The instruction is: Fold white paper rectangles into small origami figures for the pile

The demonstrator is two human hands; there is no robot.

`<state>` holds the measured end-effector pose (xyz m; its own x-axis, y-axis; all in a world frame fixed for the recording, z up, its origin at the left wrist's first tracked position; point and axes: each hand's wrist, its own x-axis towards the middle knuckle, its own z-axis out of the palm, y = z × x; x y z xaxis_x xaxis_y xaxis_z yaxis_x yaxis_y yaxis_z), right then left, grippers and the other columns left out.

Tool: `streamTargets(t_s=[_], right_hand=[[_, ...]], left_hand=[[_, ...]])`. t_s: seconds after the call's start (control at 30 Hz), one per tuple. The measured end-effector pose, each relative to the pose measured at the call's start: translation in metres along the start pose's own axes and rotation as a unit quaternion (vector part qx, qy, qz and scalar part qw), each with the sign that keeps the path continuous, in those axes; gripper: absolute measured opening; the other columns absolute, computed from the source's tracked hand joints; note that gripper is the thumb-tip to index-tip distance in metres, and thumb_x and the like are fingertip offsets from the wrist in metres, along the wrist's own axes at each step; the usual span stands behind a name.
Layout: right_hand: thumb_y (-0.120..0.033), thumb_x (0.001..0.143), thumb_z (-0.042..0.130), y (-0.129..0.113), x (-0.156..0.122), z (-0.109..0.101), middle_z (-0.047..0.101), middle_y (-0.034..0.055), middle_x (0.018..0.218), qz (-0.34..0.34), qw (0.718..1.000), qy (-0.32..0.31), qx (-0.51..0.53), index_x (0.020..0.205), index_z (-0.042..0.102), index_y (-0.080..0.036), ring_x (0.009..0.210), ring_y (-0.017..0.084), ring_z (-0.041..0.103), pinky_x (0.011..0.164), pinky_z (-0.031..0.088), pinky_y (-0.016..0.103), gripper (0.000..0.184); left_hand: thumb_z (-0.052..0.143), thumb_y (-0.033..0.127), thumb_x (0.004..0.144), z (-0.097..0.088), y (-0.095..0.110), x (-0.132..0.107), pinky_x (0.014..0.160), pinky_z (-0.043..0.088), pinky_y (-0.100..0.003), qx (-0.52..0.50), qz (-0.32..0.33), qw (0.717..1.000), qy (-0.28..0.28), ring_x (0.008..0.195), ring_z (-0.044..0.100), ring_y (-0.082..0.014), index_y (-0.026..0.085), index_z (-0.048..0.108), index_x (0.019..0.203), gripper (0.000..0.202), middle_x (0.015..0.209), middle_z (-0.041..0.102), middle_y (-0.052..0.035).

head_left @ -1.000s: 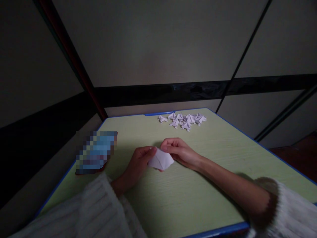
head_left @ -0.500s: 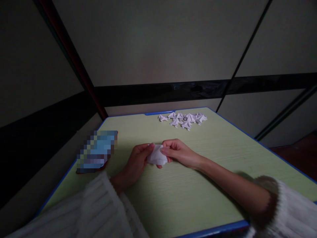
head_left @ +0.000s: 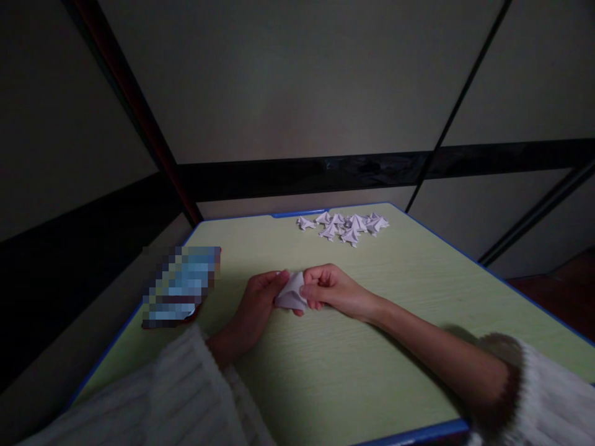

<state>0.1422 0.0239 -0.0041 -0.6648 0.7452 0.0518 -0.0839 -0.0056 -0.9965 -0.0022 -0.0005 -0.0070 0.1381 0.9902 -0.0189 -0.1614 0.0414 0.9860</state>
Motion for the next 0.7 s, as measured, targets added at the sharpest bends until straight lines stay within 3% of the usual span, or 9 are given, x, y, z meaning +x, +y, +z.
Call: streamTargets(t_s=[0.37,0.7], right_hand=[[-0.038,0.073,0.049,-0.0002,-0.0004,0.0046,0.05,-0.0033,0.05,-0.034,0.997,-0.022,-0.062,0.06,0.043,-0.014,0.042,0.004,0.034,0.041,0.025,0.017,0.028],[-0.036,0.074,0.049,-0.0027,-0.0014,0.0102,0.045,-0.0046,0.047,-0.034,0.997,0.014,-0.07,0.059,0.045,-0.012,0.04,0.003,0.029,0.038,0.02,0.017,0.029]], left_hand=[[0.052,0.031,0.067,0.0011,0.002,-0.0002,0.037,0.041,-0.02,-0.011,0.002,1.0,-0.002,0.039,0.05,-0.0106,0.014,0.059,0.055,0.023,0.045,0.058,0.0],[0.055,0.03,0.064,0.0019,0.0013,0.0015,0.037,0.04,-0.018,-0.009,0.0,0.999,0.035,0.039,0.049,-0.0089,0.012,0.059,0.057,0.019,0.046,0.058,0.0017]])
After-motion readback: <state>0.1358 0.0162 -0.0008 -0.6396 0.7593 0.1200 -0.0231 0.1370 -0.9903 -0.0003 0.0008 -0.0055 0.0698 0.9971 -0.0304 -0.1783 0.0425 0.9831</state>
